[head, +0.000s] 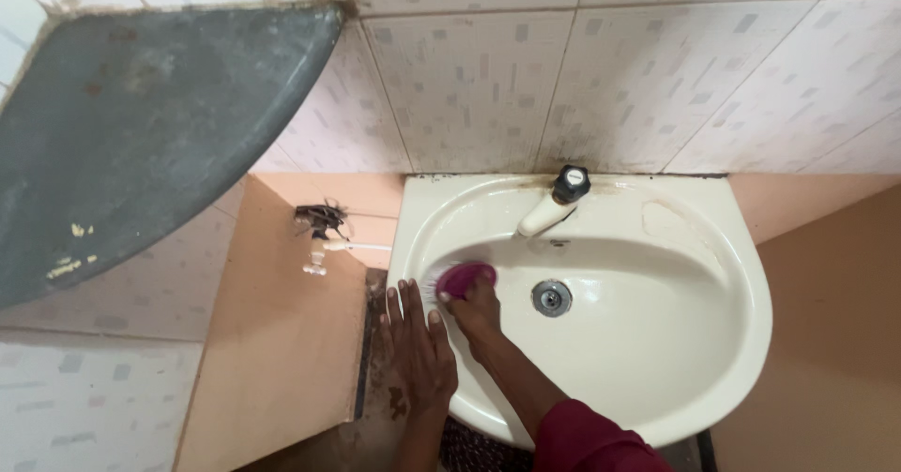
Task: The person scrubs the interior basin of a white bathroom sink using a pink scrubbing brush held in the right hand. The left hand rests on the sink's edge for stability while the right hand moves the brush in circular and back-and-forth motions across the surface.
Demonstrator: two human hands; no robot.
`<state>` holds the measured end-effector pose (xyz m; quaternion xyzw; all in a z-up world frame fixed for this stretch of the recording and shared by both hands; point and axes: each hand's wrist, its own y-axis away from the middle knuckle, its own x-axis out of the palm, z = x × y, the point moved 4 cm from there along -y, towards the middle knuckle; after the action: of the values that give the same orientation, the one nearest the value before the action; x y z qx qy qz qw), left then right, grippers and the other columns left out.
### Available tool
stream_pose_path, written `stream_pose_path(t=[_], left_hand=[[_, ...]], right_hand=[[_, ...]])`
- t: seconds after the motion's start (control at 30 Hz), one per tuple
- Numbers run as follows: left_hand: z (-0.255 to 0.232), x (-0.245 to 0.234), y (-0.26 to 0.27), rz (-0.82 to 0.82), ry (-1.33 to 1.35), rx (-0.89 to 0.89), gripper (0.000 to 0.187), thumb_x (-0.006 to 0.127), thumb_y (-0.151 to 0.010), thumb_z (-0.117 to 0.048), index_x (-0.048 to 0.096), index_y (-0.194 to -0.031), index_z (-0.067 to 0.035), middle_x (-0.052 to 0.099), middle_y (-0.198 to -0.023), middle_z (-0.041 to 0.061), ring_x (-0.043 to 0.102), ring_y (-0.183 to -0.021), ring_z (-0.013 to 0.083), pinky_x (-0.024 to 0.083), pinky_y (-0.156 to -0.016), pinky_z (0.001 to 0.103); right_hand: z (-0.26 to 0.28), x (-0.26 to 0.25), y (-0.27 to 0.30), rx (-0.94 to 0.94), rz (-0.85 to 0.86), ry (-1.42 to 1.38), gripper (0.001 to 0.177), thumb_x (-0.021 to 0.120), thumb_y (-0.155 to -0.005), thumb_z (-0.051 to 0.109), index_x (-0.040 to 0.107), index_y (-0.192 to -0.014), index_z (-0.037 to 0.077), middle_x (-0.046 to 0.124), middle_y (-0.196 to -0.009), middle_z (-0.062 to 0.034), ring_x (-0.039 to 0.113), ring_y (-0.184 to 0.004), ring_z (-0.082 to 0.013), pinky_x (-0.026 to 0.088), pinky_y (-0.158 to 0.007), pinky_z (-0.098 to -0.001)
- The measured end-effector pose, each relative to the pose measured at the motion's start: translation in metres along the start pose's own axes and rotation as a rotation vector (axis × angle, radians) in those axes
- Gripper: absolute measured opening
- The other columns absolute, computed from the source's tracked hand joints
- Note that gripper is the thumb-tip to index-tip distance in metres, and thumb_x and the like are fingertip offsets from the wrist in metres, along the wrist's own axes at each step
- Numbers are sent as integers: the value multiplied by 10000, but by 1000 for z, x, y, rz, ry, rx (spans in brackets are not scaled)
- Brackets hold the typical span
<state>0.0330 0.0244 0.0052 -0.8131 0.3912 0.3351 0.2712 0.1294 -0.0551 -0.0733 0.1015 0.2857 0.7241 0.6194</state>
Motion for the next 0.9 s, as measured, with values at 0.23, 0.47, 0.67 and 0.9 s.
stream_pose_path(t=[0.23,0.47,0.67,0.9], left_hand=[[2,0,1,-31,45,-1,636,210,-1087,-409,363,-1578,-35,367,-1646,167,237,-1569,339,115,-1262,524],[-1,-3,-2,-22,38,-32,623,210,-1083,-401,360,-1578,-54,388,-1639,155,264,-1559,336,142,-1255,524],[-4,-8,-1,-45,59,-58,669,216,-1083,-428,279,-1605,-14,354,-1623,235,304,-1523,367,164,-1247,528],[-6,-7,-2,-78,66,-38,672,223,-1088,-430,286,-1596,5,365,-1611,268,325,-1519,387,183,-1242,545]], right_hand=[[-6,-4,-12,187,-185,-67,808,821,-824,188,386,-1488,36,653,-1216,-144,684,-1037,-257,556,-930,-345],[4,10,3,169,124,-457,538,778,-858,133,556,-1333,12,706,-1136,-95,640,-1000,-198,521,-868,-339],[-54,-14,-65,264,-139,-1036,329,802,-937,121,584,-1164,27,585,-957,-62,494,-762,-163,426,-669,-330],[-83,-41,-112,270,-183,-1521,148,636,-982,168,562,-1107,137,617,-939,-36,538,-571,-67,339,-405,-150]])
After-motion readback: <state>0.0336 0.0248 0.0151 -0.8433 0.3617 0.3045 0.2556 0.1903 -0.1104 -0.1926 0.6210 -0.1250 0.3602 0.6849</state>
